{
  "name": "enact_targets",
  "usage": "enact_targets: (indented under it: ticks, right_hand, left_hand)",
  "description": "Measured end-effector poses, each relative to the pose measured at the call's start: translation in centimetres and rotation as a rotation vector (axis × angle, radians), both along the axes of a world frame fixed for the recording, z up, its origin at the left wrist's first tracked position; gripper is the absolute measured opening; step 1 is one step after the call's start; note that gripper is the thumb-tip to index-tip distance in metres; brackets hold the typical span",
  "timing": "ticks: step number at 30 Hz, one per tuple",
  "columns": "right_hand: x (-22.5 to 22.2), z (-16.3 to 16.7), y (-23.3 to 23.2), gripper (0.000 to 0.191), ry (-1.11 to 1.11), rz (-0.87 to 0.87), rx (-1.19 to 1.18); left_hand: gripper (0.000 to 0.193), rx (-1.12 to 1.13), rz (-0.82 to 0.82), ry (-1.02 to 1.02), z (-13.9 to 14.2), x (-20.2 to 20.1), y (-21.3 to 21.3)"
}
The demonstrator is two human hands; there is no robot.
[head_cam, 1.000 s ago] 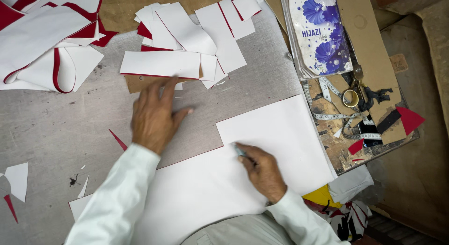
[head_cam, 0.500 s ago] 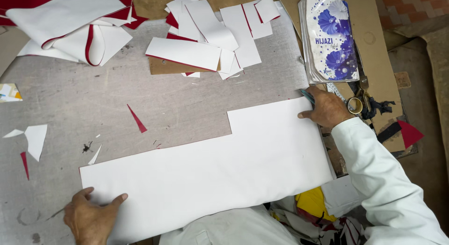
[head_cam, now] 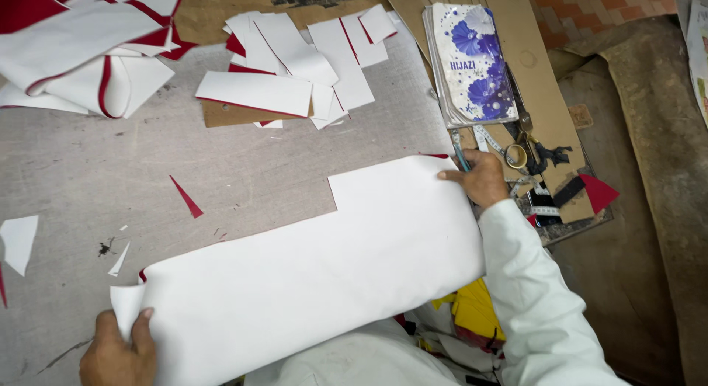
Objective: The person uses a rotary cutter and a cardboard template to cut rectangular pieces from a large white fabric with a red underside. They repeatedly position the template, cut along its edges, and remove the cut pieces, accumulating a pile of fabric rectangles on the table.
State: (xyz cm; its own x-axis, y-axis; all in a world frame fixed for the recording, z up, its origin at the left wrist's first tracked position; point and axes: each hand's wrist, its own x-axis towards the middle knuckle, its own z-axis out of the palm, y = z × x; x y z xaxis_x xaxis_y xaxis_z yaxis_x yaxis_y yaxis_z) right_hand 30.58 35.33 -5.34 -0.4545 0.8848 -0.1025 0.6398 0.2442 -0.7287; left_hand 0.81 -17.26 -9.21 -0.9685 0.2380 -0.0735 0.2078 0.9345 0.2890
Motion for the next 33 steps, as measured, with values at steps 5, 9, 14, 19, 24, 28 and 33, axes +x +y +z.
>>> enact_targets:
  ticks: [5, 9, 14, 19, 24, 28, 33]
  right_hand:
    - [0.9, 3.5, -2.2, 0.016, 0.133, 0.094, -0.208]
    - [-2.4, 2.0, -3.6, 0.016, 0.058, 0.168, -0.256]
    - [-8.3, -1.9, -4.9, 0.03, -0.179, 0.246, -0.079]
    - [-12.5, -0.9, -5.4, 0.035, -0.169, 0.292, 0.358]
    - [-23.9, 1.7, -5.2, 0.062, 0.138, 0.504, 0.582]
    - [-31.6, 4.1, -5.6, 0.086, -0.111, 0.547, 0.522]
    - [-32.4, 5.2, -6.2, 0.06, -0.038, 0.445, 0.357]
  left_hand:
    - [0.034, 0.218, -0.02, 0.084, 1.3, -3.4, -3.5]
    - [0.035, 0.274, -0.059, 0.15, 2.5, -5.1, -7.0]
    - [0.035, 0.305, -0.168, 0.226, 2.7, -5.9, -9.0]
    - [0.07, -0.162, 0.123, 0.152, 3.7, -6.3, -7.3]
    - [0.066, 0.295, -0.097, 0.41, 4.8, -6.0, 3.6]
    - [0.072, 0.526, -0.349, 0.132, 5.5, -10.0, 17.1]
    - [0.091, 0.393, -0.554, -0.096, 9.3, -14.4, 28.1]
